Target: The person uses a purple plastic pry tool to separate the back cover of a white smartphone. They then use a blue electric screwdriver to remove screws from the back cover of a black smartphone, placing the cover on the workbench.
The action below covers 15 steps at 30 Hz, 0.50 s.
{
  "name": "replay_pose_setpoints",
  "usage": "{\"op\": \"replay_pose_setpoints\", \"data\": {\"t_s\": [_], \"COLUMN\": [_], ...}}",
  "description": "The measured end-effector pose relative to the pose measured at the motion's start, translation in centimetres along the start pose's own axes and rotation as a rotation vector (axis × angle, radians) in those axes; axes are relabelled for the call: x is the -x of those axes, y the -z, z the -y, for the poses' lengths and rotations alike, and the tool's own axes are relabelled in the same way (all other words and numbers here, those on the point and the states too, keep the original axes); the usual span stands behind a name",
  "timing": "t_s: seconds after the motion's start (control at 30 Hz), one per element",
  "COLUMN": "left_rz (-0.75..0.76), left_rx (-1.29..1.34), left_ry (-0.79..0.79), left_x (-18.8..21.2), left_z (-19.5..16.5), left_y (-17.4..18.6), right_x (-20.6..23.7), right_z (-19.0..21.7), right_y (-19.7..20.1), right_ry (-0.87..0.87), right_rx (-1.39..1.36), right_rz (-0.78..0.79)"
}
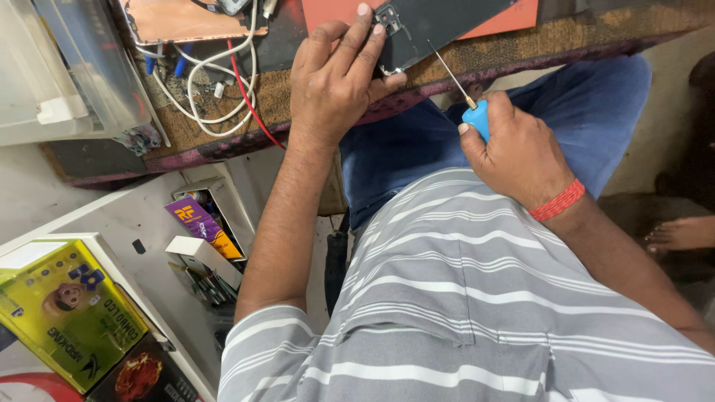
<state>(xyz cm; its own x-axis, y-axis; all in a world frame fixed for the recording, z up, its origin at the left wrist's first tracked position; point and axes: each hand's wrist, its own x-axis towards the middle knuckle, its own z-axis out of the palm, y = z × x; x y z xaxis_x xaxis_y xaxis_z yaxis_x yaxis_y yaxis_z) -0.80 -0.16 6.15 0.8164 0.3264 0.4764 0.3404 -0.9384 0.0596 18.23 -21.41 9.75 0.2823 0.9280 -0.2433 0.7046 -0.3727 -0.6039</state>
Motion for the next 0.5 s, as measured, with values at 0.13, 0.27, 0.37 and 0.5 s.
{"op": "replay_pose_setpoints", "data": {"t_s": [0.13, 0.27, 0.37, 0.5], "left_rz": [-0.003, 0.001, 0.004, 0.004], "left_rx": [0.011, 0.020, -0.002, -0.021], "left_ry": [0.010, 0.007, 0.004, 0.009], "left_x": [0.01, 0.02, 0.05, 0.15], "left_z": [0.09, 0.15, 0.07, -0.03], "left_y": [-0.02, -0.07, -0.11, -0.18], "right_x": [-0.08, -0.05, -0.06, -0.08], "right_z": [0.01, 0.07, 0.10, 0.05], "right_y": [-0.17, -0.31, -0.39, -0.29], "right_ry": [0.010, 0.015, 0.029, 0.008], "right_rx": [0.013, 0.013, 0.008, 0.003], "right_rz": [0.003, 0.030, 0.022, 0.035]}}
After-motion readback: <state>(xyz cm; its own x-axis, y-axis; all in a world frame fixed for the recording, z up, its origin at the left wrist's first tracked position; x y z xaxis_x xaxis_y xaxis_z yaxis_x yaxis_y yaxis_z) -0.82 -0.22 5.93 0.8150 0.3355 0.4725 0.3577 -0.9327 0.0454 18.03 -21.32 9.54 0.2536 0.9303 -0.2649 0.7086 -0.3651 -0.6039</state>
